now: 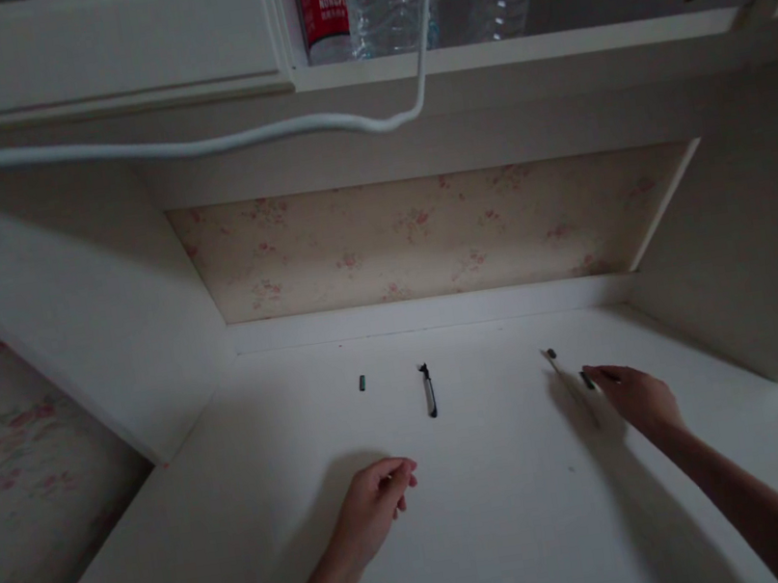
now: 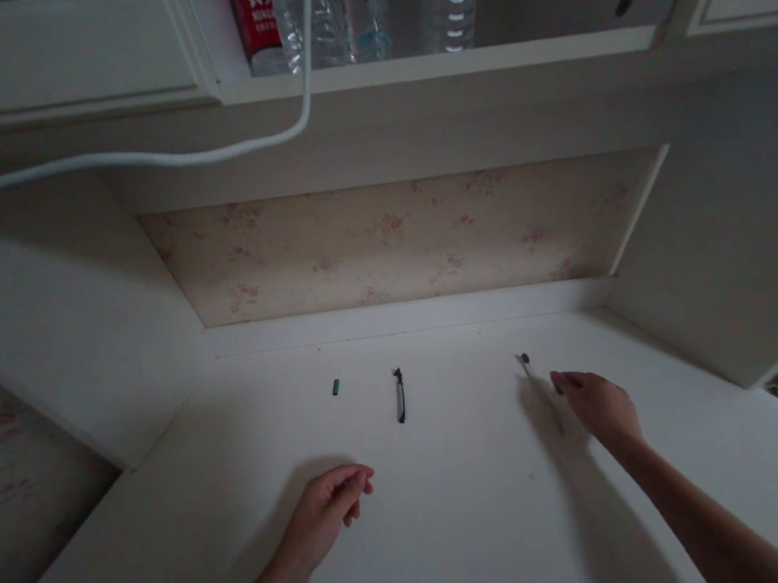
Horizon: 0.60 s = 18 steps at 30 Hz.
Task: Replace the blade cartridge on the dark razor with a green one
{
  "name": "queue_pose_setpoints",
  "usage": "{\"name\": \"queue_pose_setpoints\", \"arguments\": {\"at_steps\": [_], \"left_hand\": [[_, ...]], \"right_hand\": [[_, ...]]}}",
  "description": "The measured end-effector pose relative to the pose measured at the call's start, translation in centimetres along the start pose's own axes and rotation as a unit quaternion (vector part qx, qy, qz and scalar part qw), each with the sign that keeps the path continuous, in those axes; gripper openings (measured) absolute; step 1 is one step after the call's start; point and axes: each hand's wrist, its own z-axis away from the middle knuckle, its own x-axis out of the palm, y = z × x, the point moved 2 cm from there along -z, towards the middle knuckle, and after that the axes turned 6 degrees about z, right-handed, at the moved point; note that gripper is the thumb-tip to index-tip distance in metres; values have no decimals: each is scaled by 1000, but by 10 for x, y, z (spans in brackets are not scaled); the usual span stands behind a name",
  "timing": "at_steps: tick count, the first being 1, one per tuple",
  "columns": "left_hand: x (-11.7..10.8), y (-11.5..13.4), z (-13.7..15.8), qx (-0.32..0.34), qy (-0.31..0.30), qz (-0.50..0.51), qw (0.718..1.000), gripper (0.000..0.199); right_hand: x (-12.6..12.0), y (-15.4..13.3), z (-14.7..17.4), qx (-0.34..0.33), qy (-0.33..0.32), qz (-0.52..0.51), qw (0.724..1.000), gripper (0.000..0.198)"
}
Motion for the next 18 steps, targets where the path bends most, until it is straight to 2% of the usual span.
{"name": "queue_pose_setpoints", "arguments": {"at_steps": [3, 6, 7, 11, 14, 18], "left_hand": [[-11, 19, -17, 67, -22, -108, 992, 33], [-34, 34, -50, 172, 10, -240, 955, 28], [-43, 35, -63, 175, 31, -289, 941, 26], [-79, 26, -111, 152, 63, -339, 926, 27], [-93, 15, -134, 144, 49, -357, 921, 35], [-96, 5, -151, 139, 25, -364, 921, 44]], "right_hand": [[0, -36, 13, -41, -14, -39, 998, 49], [10, -88, 34, -118, -54, -83, 988, 39], [16, -106, 41, -146, -65, -96, 982, 38], [37, -173, 65, -210, -92, -112, 967, 37], [50, -208, 69, -206, -92, -95, 970, 42], [60, -237, 68, -192, -80, -65, 976, 42]]}}
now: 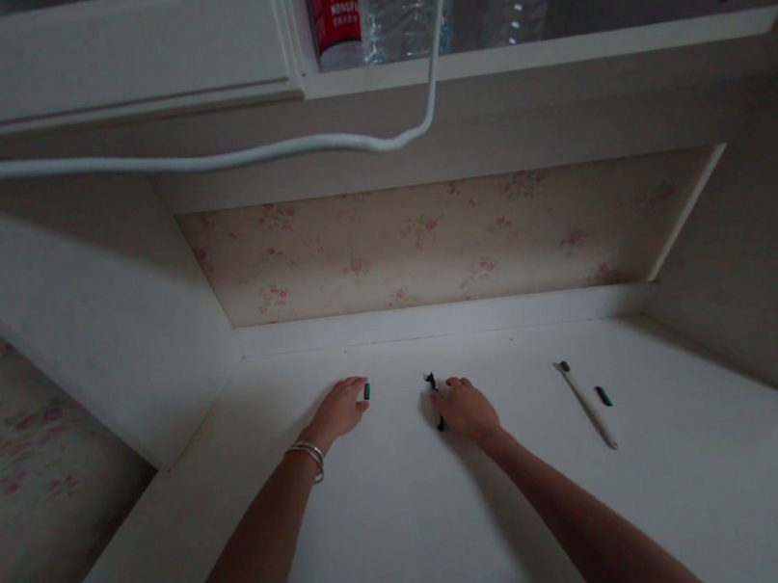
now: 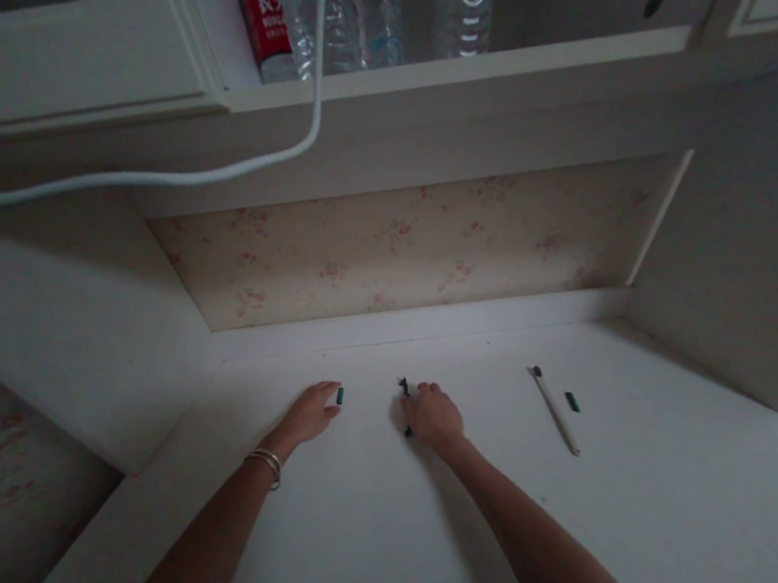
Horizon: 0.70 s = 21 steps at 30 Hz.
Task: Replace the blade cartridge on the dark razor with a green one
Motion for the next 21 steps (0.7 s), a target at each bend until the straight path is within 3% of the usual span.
{"name": "queue_pose_setpoints", "arguments": {"at_steps": [5, 10, 16, 21], "left_hand": [[7, -8, -9, -13, -6, 28, 1000, 42], [6, -8, -7, -24, 25, 98, 995, 35], [4, 13, 22, -38, 72, 245, 966, 35], [1, 38, 66, -54, 91, 389, 915, 41]], "right_hand": [[7, -15, -6, 9, 0, 13, 1000, 35], [8, -14, -6, 15, -10, -21, 1000, 25], [1, -10, 9, 16, -5, -173, 985, 31], [-7, -21, 52, 18, -30, -336, 941, 48]]}}
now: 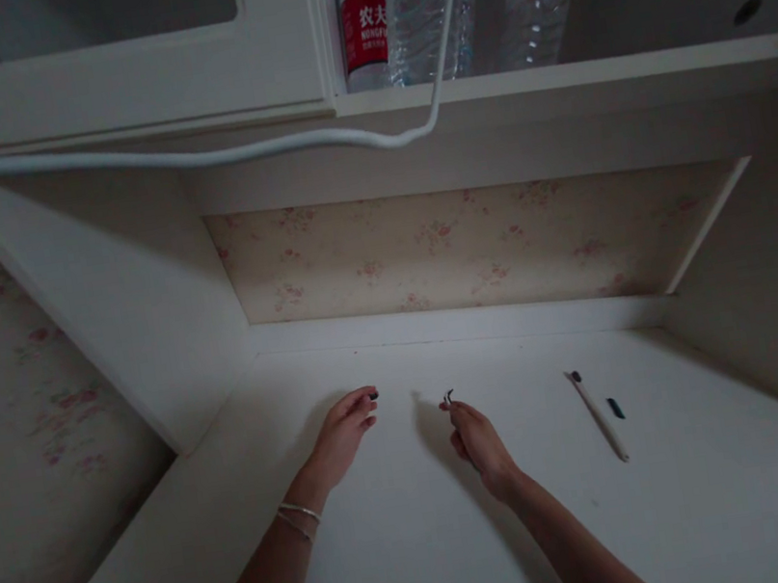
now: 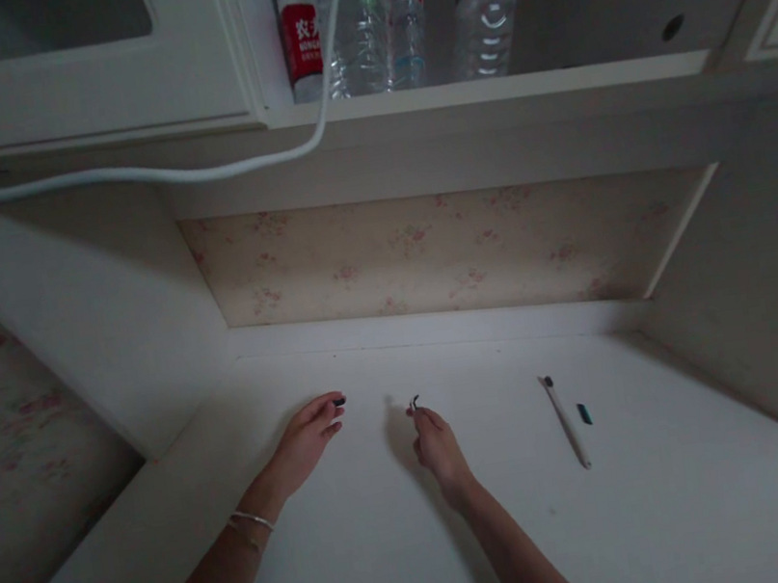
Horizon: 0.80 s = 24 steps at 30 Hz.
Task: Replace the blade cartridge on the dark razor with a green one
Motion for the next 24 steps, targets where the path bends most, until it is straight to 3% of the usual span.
{"name": "queue_pose_setpoints", "arguments": {"at_steps": [2, 4, 7, 9, 13, 19, 24], "left_hand": [[4, 4, 18, -32, 20, 194, 980, 30], [11, 7, 33, -61, 29, 328, 942, 22], [25, 11, 52, -88, 32, 432, 897, 20], [33, 14, 61, -89, 41, 480, 872, 21], [42, 18, 69, -85, 54, 533, 840, 25], [43, 9, 75, -91, 16, 541, 836, 22], [47, 4, 77, -93, 11, 540, 836, 21]], "right_hand": [[3, -9, 21, 1, -14, -71, 997, 49], [8, -19, 39, 17, -45, -201, 978, 44], [16, -31, 58, 43, -108, -382, 917, 39], [20, -36, 67, 39, -133, -425, 895, 39], [24, -37, 79, 22, -153, -428, 891, 40], [29, -35, 87, 13, -166, -397, 903, 48], [32, -32, 90, 26, -168, -431, 886, 39]]}}
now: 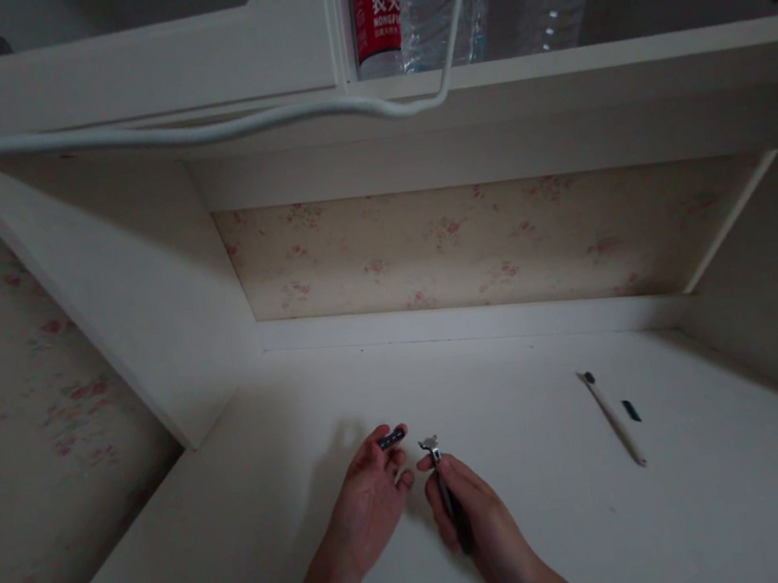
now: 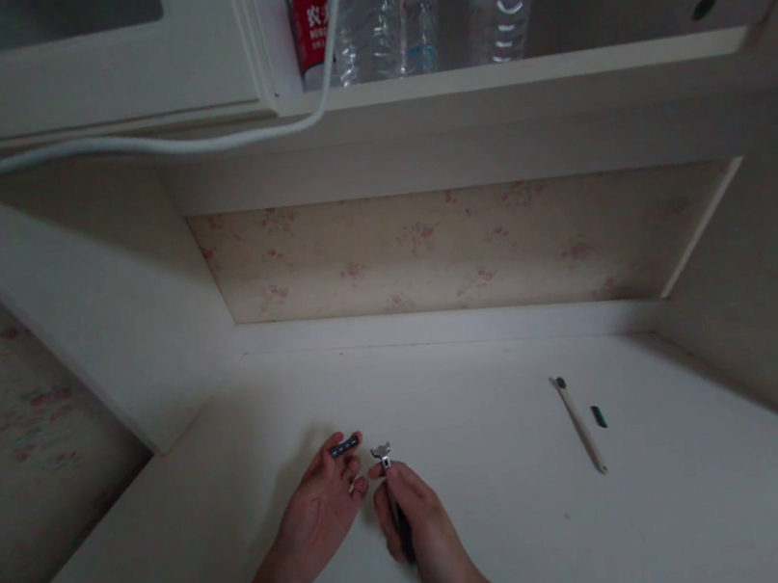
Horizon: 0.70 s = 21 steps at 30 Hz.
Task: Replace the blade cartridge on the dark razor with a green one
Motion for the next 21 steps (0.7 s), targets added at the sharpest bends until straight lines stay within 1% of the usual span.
{"name": "queue_pose_setpoints", "arguments": {"at_steps": [3, 9, 16, 21], "left_hand": [[-2, -4, 0, -6, -14, -11, 1000, 21], [-6, -10, 2, -22, -33, -28, 999, 23], [-1, -17, 8, -38, -26, -38, 998, 25], [1, -18, 8, -47, -1, -47, 998, 28]], "right_hand": [[0, 3, 3, 32, 4, -28, 999, 42], [5, 5, 9, 46, 40, -30, 998, 49], [11, 16, 10, 27, 58, -28, 998, 50], [12, 17, 6, 19, 43, -18, 999, 48]]}}
